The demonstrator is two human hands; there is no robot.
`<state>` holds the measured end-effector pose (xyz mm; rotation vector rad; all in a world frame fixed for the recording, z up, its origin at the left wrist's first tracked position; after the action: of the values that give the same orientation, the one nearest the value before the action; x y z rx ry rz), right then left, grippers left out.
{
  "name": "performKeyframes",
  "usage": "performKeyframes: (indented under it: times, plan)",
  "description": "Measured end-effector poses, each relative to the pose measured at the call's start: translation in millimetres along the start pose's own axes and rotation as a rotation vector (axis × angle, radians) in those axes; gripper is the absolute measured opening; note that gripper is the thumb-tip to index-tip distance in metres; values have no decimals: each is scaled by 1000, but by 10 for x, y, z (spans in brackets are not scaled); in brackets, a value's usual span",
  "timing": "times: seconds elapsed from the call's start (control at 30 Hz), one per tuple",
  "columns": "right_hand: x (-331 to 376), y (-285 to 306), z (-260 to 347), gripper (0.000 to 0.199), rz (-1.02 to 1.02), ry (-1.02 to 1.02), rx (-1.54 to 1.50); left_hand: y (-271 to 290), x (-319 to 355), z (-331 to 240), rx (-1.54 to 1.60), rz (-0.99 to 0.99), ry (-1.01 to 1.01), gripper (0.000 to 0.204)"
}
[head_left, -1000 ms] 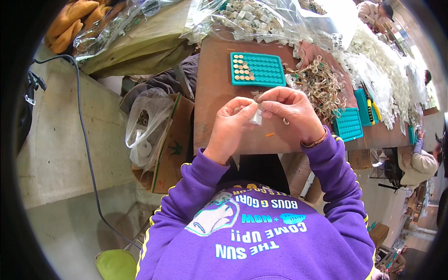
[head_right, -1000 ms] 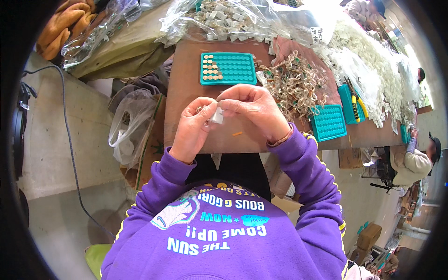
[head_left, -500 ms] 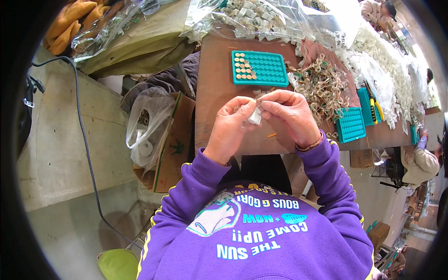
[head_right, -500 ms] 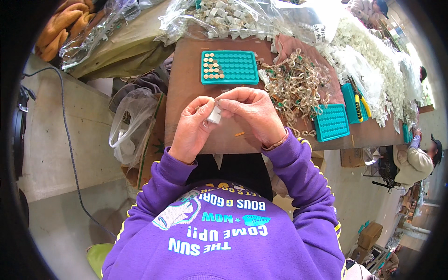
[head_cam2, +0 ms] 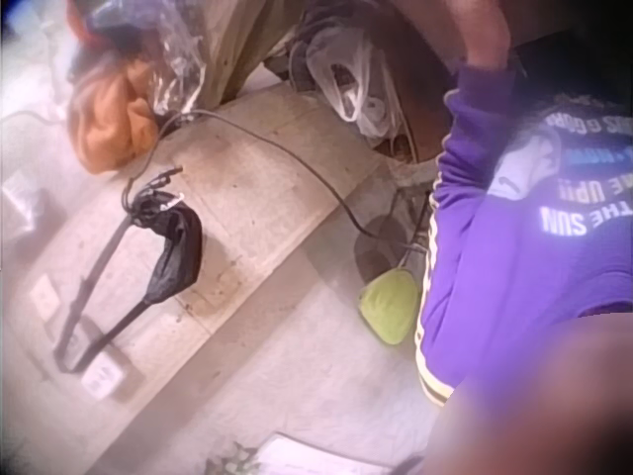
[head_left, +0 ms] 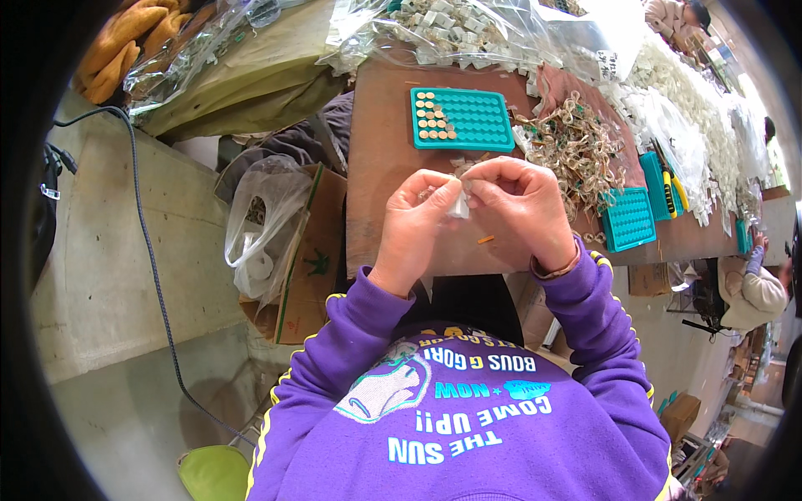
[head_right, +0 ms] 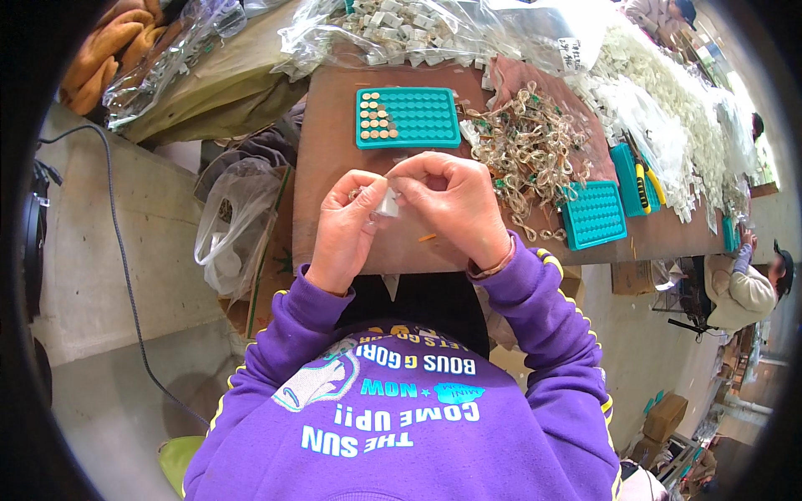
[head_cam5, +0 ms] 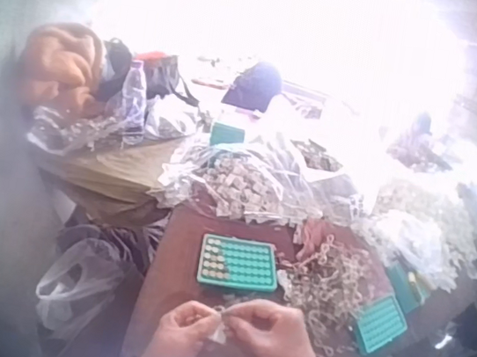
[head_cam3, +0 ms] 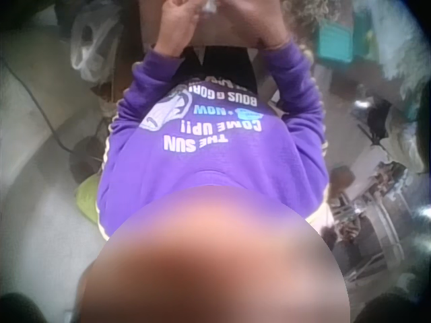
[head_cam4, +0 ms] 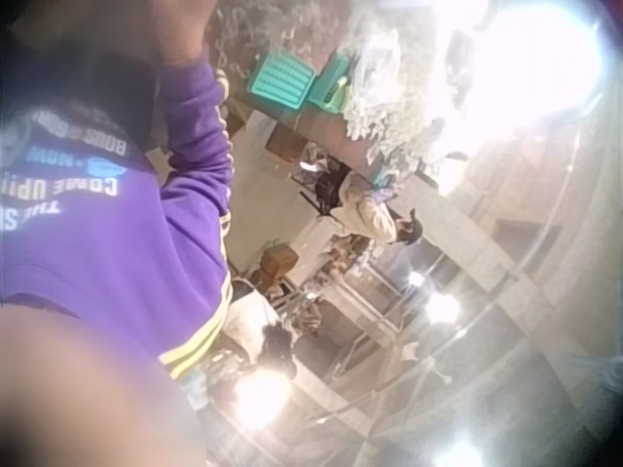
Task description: The person repeatedly picks small white plastic housings and LED modules from a pile, inserts the LED into the housing, and places the assembled unit into a teal tray. The person occasionally tests the LED by pressing it to confirm it lights up before placing it in the tray.
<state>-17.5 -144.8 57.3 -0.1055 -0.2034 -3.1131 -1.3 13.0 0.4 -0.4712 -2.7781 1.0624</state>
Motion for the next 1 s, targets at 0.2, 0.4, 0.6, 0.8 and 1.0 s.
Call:
performKeyframes:
  times: [0.2,0.4,0.6,0.8,1.0]
  plan:
    - [6,5,-10,12,14,-6,-61,-5,-5,-20,20,-5,-4,13]
    - [-45,-10,-67,11,-21,-29,-44,-68,-1,7,-120,-33,-26,12]
    - [-102,57,-77,15,62,-116,-22,-83,0,-8,-234,27,-69,9]
    - [-88,79,-77,17,209,-229,-386,-31,-11,-26,-173,36,-16,11]
    - [-65,61,-111,20,235,-203,-474,21,-19,-47,-21,8,81,12]
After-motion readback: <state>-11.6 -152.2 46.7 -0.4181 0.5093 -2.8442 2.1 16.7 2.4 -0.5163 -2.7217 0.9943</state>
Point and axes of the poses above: each hand's wrist, its own x-axis away from the middle knuckle, its own y-axis out of the back of the hand, z = x × y, the point moved 1 cm from there along -x, towards the middle knuckle, and after that the axes turned 5 degrees about -y, right-handed, at the moved point
